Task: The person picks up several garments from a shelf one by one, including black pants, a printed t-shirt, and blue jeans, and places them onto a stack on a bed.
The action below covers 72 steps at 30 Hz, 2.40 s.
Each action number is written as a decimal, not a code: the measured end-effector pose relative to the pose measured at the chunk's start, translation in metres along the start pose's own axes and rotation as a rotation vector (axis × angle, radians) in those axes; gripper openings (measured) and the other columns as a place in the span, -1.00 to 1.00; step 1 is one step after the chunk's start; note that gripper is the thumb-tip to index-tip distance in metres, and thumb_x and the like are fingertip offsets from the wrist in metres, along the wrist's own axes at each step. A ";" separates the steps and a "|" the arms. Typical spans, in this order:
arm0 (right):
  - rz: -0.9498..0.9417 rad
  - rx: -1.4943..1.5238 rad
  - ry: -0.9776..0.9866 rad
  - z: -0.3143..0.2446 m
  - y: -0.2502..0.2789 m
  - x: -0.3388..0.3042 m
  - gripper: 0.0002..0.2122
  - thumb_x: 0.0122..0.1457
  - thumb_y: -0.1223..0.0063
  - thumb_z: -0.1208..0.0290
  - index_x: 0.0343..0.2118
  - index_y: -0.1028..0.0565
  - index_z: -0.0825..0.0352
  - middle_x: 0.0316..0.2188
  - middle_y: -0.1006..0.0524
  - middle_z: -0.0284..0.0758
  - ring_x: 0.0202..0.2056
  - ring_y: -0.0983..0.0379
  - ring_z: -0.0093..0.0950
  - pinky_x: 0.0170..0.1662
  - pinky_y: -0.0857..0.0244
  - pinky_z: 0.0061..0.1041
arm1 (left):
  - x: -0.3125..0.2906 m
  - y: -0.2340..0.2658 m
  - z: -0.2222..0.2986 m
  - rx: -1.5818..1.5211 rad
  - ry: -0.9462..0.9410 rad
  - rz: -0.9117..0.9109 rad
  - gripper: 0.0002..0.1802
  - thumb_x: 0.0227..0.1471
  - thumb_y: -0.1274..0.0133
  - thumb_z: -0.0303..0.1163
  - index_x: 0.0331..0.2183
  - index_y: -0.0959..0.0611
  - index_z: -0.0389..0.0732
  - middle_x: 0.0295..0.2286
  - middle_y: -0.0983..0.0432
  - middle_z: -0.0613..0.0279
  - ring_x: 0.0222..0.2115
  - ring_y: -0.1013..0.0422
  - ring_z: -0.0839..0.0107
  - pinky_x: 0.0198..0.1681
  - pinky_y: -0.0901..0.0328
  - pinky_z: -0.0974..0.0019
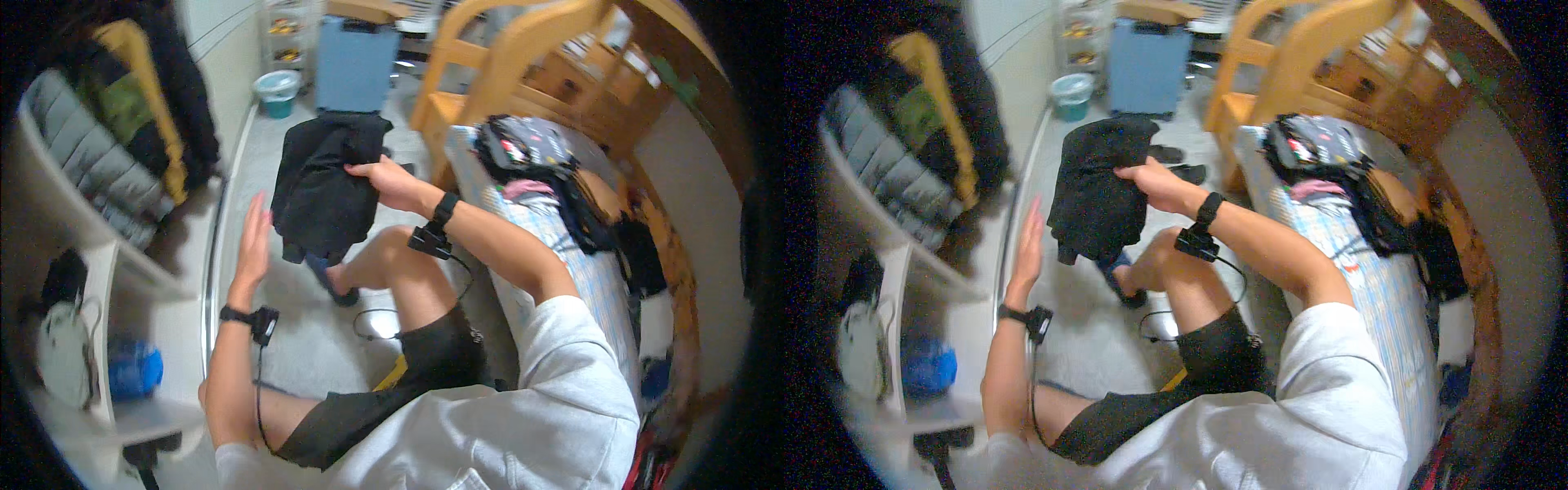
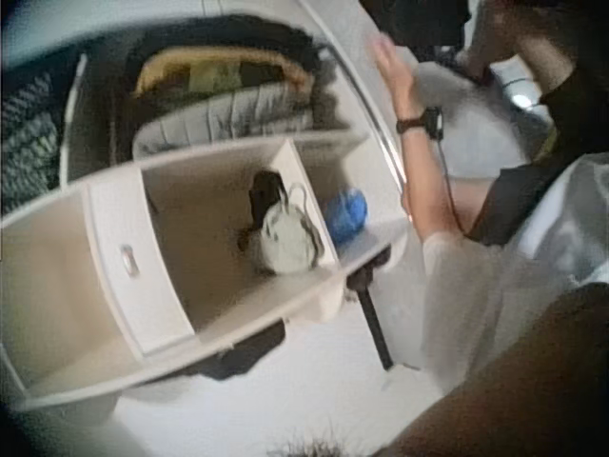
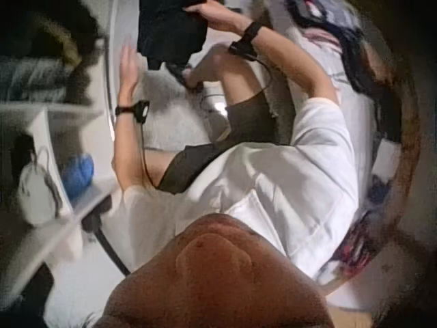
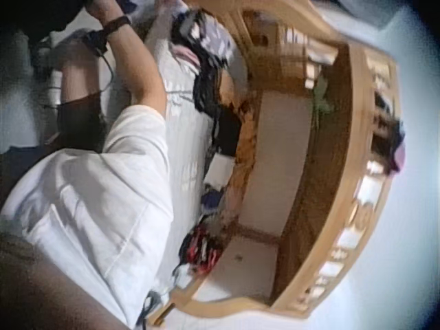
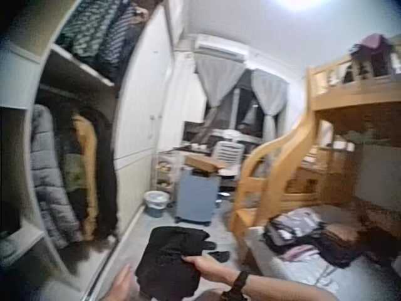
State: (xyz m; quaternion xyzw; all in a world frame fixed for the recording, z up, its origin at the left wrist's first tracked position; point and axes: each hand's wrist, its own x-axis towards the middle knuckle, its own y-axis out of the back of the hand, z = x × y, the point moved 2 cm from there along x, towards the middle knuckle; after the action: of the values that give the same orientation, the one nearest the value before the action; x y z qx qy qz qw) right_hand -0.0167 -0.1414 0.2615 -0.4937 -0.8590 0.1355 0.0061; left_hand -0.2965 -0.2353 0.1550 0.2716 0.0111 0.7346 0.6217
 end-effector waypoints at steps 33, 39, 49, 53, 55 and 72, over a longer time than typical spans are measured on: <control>1.667 -0.212 0.203 -0.078 0.551 -0.117 -0.49 -0.01 -0.43 0.28 -0.18 -0.50 0.65 -0.15 -0.62 -0.08 -0.15 -0.58 -0.25 -0.05 -0.43 -0.27 | -0.098 -0.008 -0.065 0.389 0.396 -0.105 -0.45 0.42 0.14 -0.17 0.27 -0.38 -0.31 0.31 -0.20 -0.09 0.26 -0.27 0.10 0.32 -0.16 0.16; 0.992 0.231 0.318 -0.007 0.593 -0.143 -0.56 0.25 -0.16 0.07 -0.02 -0.61 0.38 -0.07 -0.64 -0.19 -0.10 -0.56 -0.35 -0.06 -0.43 -0.34 | -0.071 0.003 -0.011 0.700 0.077 -0.252 -0.52 0.25 -0.09 -0.15 0.07 -0.61 -0.24 0.13 -0.45 -0.03 0.16 -0.36 0.01 0.26 -0.24 0.07; 0.519 -0.341 0.299 0.081 0.433 -0.014 -0.72 0.31 -0.13 0.40 0.04 -0.46 0.36 -0.30 -0.51 -0.39 -0.50 -0.38 -0.62 -0.52 -0.23 -0.59 | -0.154 0.166 0.102 0.854 0.188 0.009 -0.46 0.18 -0.12 -0.24 0.06 -0.53 -0.44 0.12 -0.37 -0.07 0.14 -0.35 -0.02 0.21 -0.28 0.09; 0.426 -0.413 0.288 0.081 0.363 -0.018 -0.72 0.29 -0.12 0.45 0.03 -0.46 0.37 -0.31 -0.50 -0.39 -0.50 -0.37 -0.63 -0.50 -0.26 -0.61 | -0.161 0.223 0.103 0.924 0.286 0.111 -0.45 0.14 -0.16 -0.24 0.08 -0.53 -0.36 0.13 -0.36 -0.04 0.13 -0.35 -0.04 0.20 -0.29 0.07; 0.425 -0.412 0.271 0.076 0.353 -0.030 -0.72 0.29 -0.12 0.46 0.03 -0.46 0.37 -0.31 -0.49 -0.39 -0.51 -0.37 -0.63 -0.49 -0.27 -0.61 | -0.152 0.254 0.094 0.958 0.329 0.221 -0.50 0.11 -0.19 -0.26 0.03 -0.55 -0.28 0.07 -0.40 -0.03 0.10 -0.38 -0.05 0.16 -0.31 0.04; 1.081 -0.732 0.138 -0.008 0.556 -0.396 -0.86 0.28 -0.15 0.45 -0.13 -0.53 0.27 -0.53 -0.48 -0.47 -0.70 -0.26 -0.71 -0.69 -0.04 -0.69 | -0.012 0.438 -0.016 1.504 0.766 0.200 -0.53 0.01 -0.20 -0.50 0.02 -0.61 -0.16 0.07 -0.50 -0.07 0.05 -0.45 -0.13 0.07 -0.42 0.01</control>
State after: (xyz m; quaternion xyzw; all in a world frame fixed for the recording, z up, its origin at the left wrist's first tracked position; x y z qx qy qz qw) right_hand 0.6580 -0.2117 0.1853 -0.8335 -0.4782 -0.2136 -0.1760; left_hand -0.6993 -0.3406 0.2913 0.3449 0.6819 0.6245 0.1612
